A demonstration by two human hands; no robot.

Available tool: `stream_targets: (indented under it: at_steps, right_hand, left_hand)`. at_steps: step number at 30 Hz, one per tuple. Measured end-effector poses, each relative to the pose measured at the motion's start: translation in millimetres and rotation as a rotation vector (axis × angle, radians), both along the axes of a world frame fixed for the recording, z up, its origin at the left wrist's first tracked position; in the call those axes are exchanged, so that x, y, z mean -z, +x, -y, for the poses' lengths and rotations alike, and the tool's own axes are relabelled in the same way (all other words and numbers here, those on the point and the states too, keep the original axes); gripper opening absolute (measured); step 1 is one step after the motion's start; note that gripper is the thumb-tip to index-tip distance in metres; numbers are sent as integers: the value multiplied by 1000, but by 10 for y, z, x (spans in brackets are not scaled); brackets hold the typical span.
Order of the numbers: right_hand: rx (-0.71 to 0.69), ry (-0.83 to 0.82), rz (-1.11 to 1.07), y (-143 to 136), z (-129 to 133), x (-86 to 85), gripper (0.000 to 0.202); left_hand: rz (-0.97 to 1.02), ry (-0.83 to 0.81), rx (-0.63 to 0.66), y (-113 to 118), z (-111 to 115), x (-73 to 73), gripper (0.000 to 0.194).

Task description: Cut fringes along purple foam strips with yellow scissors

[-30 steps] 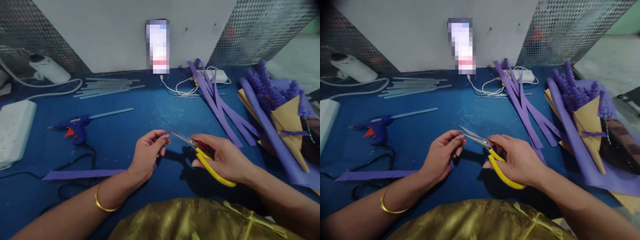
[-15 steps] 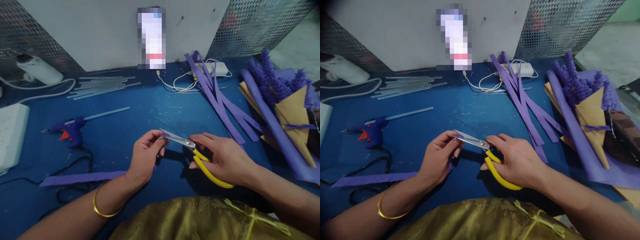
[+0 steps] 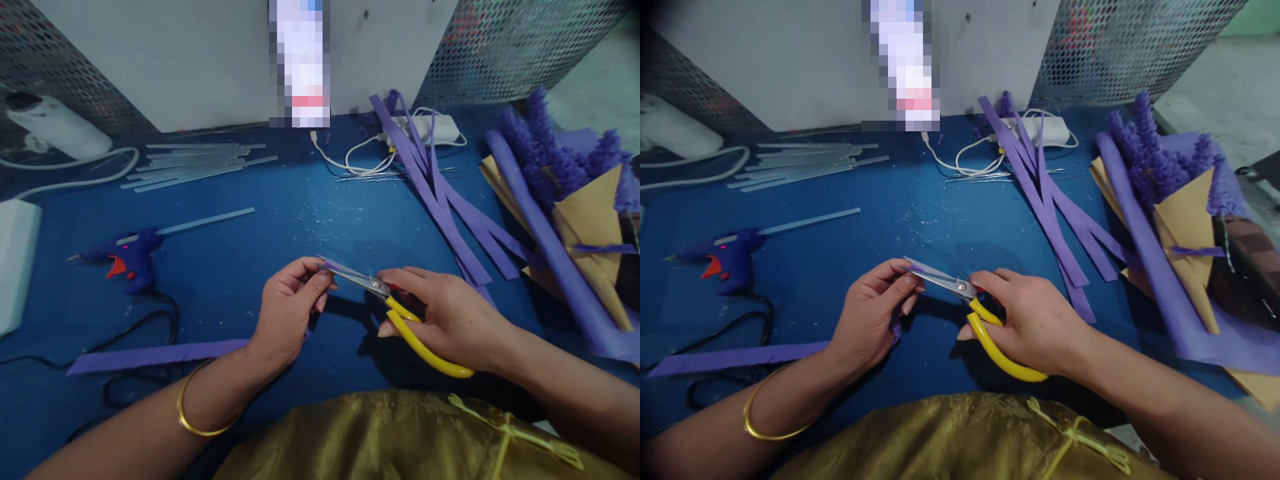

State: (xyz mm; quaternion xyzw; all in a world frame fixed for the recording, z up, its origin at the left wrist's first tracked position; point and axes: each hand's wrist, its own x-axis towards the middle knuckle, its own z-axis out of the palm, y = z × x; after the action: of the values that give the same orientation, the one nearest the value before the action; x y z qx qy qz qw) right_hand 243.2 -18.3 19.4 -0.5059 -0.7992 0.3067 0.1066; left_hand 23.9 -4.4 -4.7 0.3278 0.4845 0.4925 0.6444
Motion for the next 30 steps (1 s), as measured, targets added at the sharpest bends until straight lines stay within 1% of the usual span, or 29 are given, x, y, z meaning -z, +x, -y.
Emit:
stream_targets:
  at_steps: [9,13,21,30]
  right_hand:
    - [-8,54,-28,-13,14,-8,46]
    - [-12,63,-21,-13,22,-22,44]
    - [-35,142,-28,2,25,-13,45]
    - [-45,166,-26,6,24,-10,45]
  left_hand:
    - [13,-1,-10,-3,15,8,7]
    - [-2,-7,-13,4,11,-12,7]
    - [0,-19,-15,6,14,-38,9]
    - [-5,-26,-19,10,4,-33,10]
